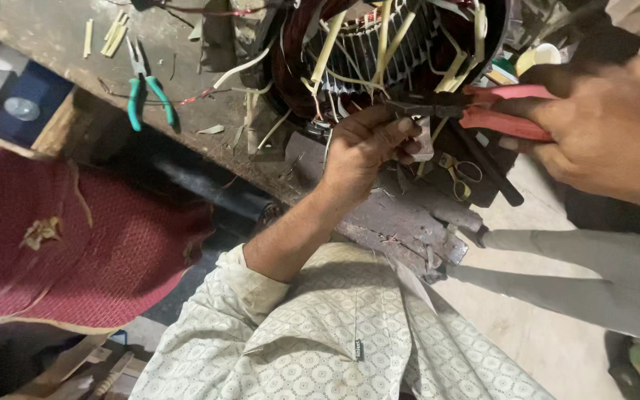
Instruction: The person works on a motor stator, inserting and adjusting insulated copper wires into slots using pliers and a wooden stick. They cut and trim wire ends and manipulate the winding structure throughout the clip.
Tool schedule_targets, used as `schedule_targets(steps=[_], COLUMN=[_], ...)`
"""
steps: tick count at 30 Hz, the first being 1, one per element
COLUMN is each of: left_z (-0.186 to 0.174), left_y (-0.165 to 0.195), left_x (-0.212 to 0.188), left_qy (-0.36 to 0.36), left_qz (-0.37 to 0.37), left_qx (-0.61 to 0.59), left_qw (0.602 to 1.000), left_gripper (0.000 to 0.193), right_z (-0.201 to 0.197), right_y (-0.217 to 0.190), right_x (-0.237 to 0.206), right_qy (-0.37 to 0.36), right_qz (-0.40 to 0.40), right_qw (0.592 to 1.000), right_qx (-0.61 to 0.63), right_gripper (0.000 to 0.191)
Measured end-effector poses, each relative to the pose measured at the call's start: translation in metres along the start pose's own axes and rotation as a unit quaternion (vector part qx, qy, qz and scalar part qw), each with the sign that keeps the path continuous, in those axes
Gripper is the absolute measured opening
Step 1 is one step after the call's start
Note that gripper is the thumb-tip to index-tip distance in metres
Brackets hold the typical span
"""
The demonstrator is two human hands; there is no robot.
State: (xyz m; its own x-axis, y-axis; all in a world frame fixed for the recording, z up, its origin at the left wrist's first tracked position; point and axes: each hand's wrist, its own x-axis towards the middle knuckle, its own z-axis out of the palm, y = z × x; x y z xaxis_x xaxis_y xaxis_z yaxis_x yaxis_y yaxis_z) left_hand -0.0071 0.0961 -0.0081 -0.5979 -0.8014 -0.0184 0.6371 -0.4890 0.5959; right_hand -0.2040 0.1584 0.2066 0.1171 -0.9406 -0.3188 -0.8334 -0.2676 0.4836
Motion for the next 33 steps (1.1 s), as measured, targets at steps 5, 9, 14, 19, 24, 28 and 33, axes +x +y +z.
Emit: schedule_targets(steps=[5, 9, 14, 19, 24, 28, 33], left_z=[-0.006, -0.010, -0.014, -0.016, -0.019, -0.021, -0.024], left_y=[-0.004, 0.001, 0.008, 0.010, 0.011, 0.012, 0.011], left_x=[0.004, 0.003, 0.004, 0.005, 0.004, 0.005, 0.006], left_qy=[-0.024, -0.048, -0.052, -0.043, -0.042, -0.054, -0.062], left_qz=[-0.039, -0.030, -0.050, -0.064, -0.080, -0.089, -0.099], left_qx=[-0.062, -0.080, -0.072, -0.074, -0.093, -0.108, -0.109], left_qw=[0.997, 0.995, 0.995, 0.994, 0.992, 0.989, 0.987], left_gripper=[0.018, 0.018, 0.018, 0.016, 0.014, 0.014, 0.014], right_z=[0.000, -0.003, -0.016, -0.038, -0.045, -0.041, -0.034], right_y=[0.007, 0.002, -0.003, -0.011, -0.018, -0.018, -0.015], right_x=[0.009, 0.012, 0.032, 0.047, 0.059, 0.060, 0.060], right_qy=[-0.006, 0.081, 0.002, -0.133, -0.235, -0.246, -0.234], right_qz=[-0.035, -0.050, -0.051, -0.036, -0.030, -0.030, -0.036], right_qw=[0.987, 0.990, 0.992, 0.974, 0.963, 0.961, 0.965], right_qx=[-0.156, -0.107, -0.119, -0.182, -0.129, -0.120, -0.110], right_gripper=[0.018, 0.024, 0.024, 0.024, 0.049, 0.033, 0.036])
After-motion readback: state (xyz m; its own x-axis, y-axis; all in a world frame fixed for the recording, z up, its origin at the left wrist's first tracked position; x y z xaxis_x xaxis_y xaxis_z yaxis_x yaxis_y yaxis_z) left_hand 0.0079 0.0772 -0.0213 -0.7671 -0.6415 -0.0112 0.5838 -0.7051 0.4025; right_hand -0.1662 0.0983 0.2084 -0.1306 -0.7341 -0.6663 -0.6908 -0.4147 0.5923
